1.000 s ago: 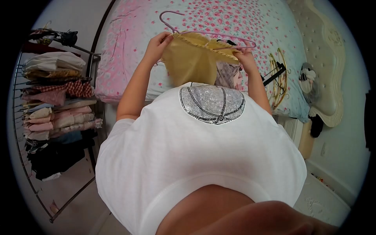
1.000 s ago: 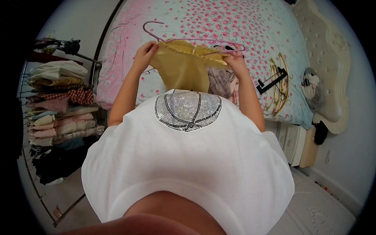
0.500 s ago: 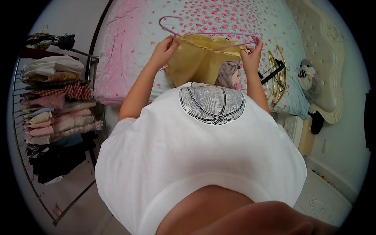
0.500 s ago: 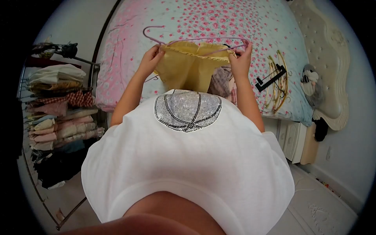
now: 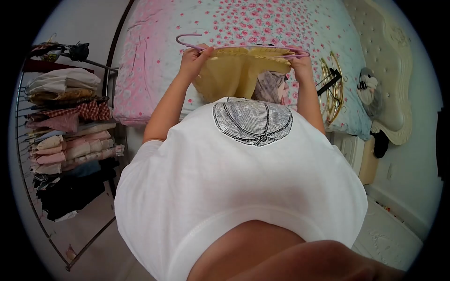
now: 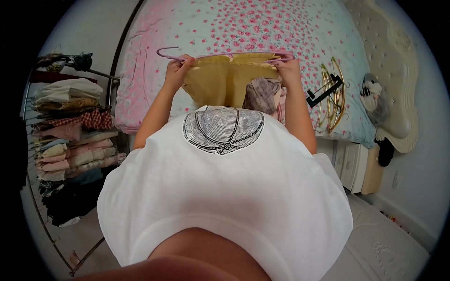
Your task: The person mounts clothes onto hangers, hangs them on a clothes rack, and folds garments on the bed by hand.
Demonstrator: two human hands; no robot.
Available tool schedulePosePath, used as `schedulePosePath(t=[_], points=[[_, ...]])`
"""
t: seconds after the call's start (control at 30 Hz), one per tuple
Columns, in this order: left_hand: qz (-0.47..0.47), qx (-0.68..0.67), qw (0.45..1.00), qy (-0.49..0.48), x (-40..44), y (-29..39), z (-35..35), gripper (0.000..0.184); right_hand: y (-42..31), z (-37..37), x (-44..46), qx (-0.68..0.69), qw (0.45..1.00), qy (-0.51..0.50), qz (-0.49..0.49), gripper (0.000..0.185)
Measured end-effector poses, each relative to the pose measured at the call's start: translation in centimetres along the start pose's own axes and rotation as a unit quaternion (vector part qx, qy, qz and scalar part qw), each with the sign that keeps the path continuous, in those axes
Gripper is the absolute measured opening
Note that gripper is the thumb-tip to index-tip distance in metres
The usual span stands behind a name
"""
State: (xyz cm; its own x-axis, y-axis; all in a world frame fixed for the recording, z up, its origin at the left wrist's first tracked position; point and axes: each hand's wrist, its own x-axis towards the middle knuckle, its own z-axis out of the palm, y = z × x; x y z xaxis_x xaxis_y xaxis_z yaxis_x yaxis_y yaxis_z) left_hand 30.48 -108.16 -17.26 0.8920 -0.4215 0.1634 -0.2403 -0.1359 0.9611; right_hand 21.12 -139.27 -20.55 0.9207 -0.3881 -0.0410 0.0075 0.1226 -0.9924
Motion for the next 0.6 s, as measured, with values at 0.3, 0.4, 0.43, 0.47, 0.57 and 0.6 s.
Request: schedulePosePath(t=[0.3,0.4,0.43,0.47,0.57,0.6], points=[[0.011,0.117,0.992,-0.05,0.2,-4.6,-1.7,0.034,0.2,-0.3,-0.8,-0.08,0.994,-0.029,0.064,0.026],[0.054,0.046,0.997,0.011,0.2,-5.3,-0.7,0.034,1.2,-0.8,-0.6,-0.046,0.996,-0.056,0.06,0.024],[0.036,0.049,0.998,0.008,0.2,-4.9,-0.7,0.034,1.2,-1.3,-0.7,-0.035,0.994,-0.086,0.053,0.023],[0.018,0.051,0.999,0.006,0.2,-4.5,-0.8,0.034,1.3,-1.6,-0.7,-0.025,0.992,-0.115,0.046,0.022],[-0.021,0.047,0.998,0.023,0.3,-2.0,-0.4,0.033,1.2,-1.2,-0.7,-0.072,0.988,-0.139,-0.015,0.021],[-0.03,0.044,0.998,0.032,0.3,-1.7,-0.1,0.033,0.9,-1.2,-0.9,-0.052,0.987,-0.153,0.006,0.022]])
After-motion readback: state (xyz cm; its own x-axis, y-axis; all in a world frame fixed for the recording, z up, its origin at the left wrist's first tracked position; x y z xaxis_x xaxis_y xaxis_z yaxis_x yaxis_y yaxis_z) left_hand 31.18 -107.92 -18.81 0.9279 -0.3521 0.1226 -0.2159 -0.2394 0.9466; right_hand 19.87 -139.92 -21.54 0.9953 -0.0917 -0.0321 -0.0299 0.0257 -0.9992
